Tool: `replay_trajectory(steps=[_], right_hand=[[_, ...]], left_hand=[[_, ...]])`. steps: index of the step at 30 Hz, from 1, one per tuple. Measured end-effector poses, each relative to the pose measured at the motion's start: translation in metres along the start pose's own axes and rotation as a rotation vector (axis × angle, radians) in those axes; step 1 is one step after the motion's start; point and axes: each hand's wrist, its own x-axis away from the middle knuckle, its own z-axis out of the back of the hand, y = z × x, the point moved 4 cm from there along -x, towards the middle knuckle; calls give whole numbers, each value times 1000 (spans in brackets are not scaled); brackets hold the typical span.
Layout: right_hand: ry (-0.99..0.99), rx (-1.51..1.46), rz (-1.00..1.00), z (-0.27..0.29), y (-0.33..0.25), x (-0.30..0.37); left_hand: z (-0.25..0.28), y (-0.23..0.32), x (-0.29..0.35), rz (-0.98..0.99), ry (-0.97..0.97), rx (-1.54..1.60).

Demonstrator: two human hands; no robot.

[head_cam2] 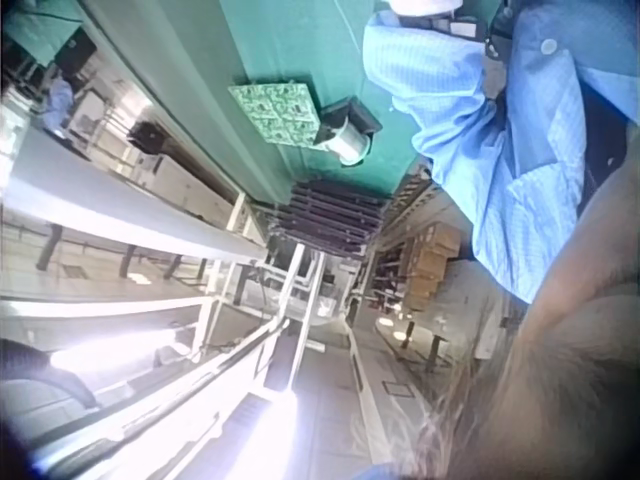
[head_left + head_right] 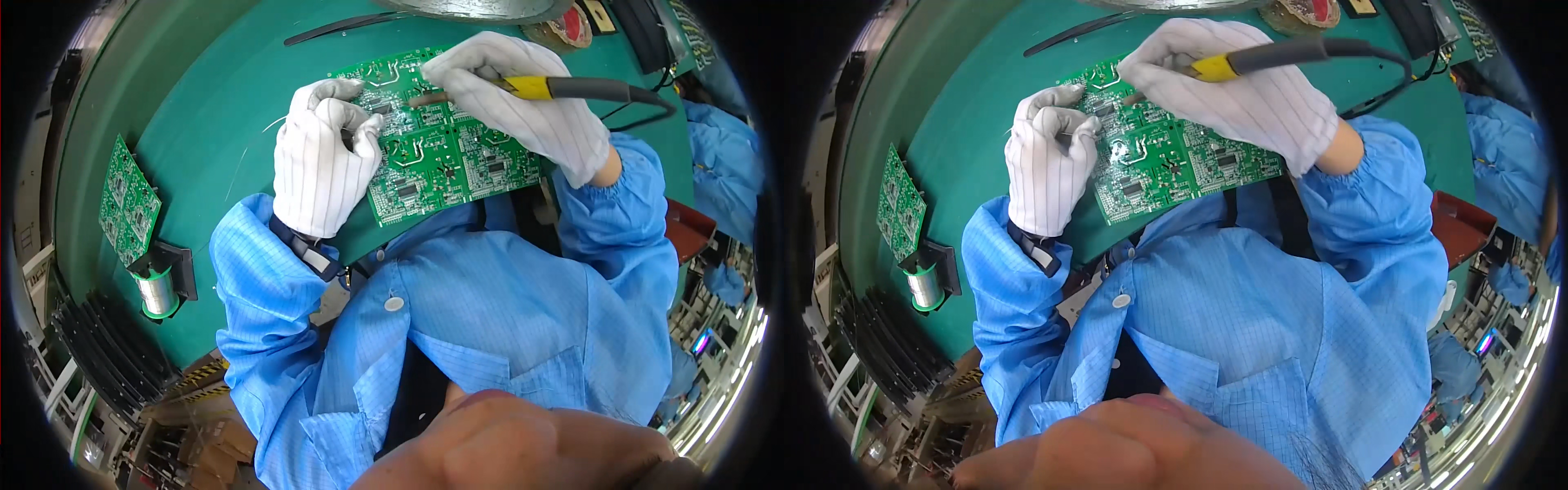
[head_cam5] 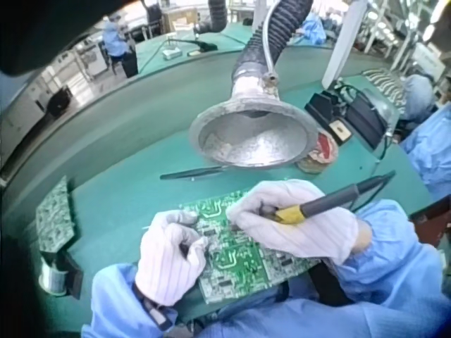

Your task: The person solders electronic components onto circuit boards using a soldering iron and solder wire, turning and repositioning the boards to solder various connections across them.

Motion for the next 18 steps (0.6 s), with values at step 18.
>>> replay_trajectory(steps=[18], right_hand=[[-237, -13, -86, 10, 40, -19]], left_hand=[[-9, 8, -3, -10, 22, -13]])
